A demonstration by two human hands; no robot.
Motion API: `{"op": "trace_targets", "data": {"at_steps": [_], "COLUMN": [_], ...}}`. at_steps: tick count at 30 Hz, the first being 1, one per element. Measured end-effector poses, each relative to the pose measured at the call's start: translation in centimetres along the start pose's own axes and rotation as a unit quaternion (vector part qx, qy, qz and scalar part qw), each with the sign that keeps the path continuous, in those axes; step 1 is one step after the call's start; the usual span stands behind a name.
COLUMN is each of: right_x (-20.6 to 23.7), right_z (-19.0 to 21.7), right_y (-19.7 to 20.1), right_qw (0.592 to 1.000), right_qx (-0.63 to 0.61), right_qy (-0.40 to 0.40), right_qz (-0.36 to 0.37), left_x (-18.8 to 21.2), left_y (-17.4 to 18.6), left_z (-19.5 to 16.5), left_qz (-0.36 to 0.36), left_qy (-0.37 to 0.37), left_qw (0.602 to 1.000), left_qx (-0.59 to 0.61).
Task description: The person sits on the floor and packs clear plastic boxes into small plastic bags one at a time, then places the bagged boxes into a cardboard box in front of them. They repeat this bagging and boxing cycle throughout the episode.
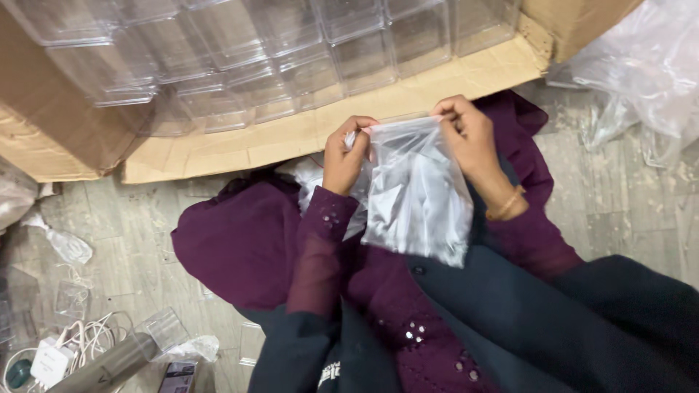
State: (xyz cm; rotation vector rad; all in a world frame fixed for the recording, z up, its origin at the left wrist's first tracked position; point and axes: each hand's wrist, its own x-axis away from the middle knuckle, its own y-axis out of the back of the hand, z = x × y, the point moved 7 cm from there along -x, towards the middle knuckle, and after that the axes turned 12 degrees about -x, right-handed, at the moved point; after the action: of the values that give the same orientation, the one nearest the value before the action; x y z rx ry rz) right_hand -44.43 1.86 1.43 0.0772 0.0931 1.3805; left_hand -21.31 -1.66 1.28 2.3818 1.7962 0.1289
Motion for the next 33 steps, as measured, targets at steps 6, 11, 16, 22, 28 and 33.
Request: {"op": "trace_targets", "data": {"at_steps": [6,11,16,22,28,33], "right_x": [0.0,2.9,6.3,16.1,13.0,2.6], "right_z": [-1.0,2.6,-4.3,-18.1,-22.0,-19.4], "right_y": [1.7,1.4,8.3,28.7,33.7,33.9], "right_qw": [0.998,0.902,0.941,0.759,0.685,0.714], "right_qx": [0.055,-0.355,-0.316,-0.360,-0.356,-0.388], "right_qy": [0.008,-0.076,-0.094,-0.061,-0.079,-0.018], "right_qz": [-0.042,0.233,-0.074,-0.539,-0.631,-0.582], "left_x": [-1.1,-4.9,-8.1,-9.7,-9.6,-9.6], "left_y": [-1.8,-7.6,-14.2,-14.2,-14.1,-14.1], "left_z": [-1.8,-7.6,-6.5,-2.3,-1.2,-1.7], "left_qz": [-0.070,-0.044,0.050,0.009,0.014,0.009], "left_qy": [-0.008,-0.229,-0.216,-0.197,-0.193,-0.185], "left_qw": [0.946,0.929,0.937,0.922,0.923,0.926], "left_qx": [-0.316,-0.289,-0.271,-0.334,-0.331,-0.328]}}
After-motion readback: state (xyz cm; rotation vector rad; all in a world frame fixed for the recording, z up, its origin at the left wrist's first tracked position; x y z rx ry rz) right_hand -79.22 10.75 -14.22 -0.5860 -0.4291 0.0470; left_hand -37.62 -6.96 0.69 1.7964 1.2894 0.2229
